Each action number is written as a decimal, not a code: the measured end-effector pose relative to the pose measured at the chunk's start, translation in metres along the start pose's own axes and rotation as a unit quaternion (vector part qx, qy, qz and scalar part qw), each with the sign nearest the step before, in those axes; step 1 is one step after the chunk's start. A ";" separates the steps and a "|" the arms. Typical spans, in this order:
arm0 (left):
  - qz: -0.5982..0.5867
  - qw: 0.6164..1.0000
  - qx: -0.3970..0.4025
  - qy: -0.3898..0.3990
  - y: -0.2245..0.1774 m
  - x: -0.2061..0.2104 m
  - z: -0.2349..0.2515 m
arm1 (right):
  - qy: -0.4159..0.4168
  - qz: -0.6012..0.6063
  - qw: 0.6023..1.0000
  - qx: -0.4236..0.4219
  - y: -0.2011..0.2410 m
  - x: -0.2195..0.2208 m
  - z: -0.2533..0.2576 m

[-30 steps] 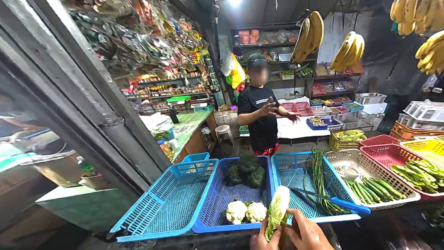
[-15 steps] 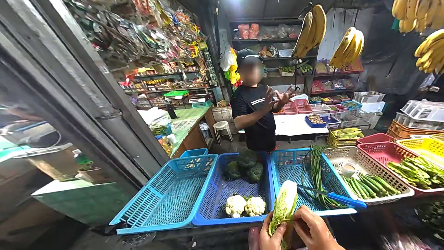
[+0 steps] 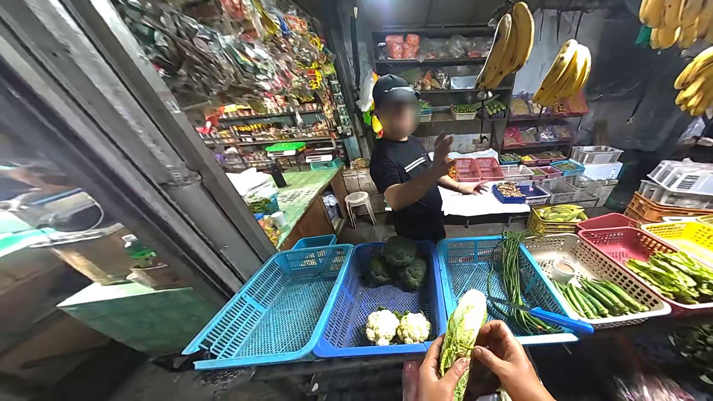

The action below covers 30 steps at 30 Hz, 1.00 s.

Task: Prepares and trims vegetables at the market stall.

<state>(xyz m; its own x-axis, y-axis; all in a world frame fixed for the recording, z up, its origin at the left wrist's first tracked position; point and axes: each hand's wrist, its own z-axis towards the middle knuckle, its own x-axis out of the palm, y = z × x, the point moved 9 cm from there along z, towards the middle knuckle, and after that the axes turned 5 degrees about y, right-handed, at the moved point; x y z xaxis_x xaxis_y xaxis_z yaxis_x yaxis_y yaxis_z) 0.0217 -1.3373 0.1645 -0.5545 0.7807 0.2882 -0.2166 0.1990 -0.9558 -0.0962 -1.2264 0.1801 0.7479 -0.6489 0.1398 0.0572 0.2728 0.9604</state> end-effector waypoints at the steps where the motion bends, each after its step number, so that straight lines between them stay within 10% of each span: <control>1: 0.020 1.000 0.002 0.005 -0.001 -0.002 0.001 | -0.016 0.013 1.000 0.007 -0.002 -0.004 0.001; 12: 0.297 0.949 0.021 0.106 -0.010 -0.002 0.003 | -0.027 0.105 0.988 0.115 -0.012 -0.031 0.011; 24: -0.033 0.989 0.077 0.120 -0.023 -0.018 0.006 | -0.168 0.321 0.919 0.157 -0.037 -0.039 0.007; 30: 0.011 0.981 0.189 0.048 -0.032 -0.030 0.006 | -0.045 0.257 0.933 0.248 -0.055 0.003 -0.005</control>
<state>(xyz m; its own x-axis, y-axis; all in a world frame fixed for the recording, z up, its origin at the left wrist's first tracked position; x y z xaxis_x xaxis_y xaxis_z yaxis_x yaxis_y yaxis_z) 0.0399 -1.3707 0.1873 -0.4887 0.8379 0.2430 -0.4973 -0.0387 -0.8667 -0.0938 -1.2395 0.1261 0.5314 -0.5861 0.6116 -0.6237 0.2179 0.7507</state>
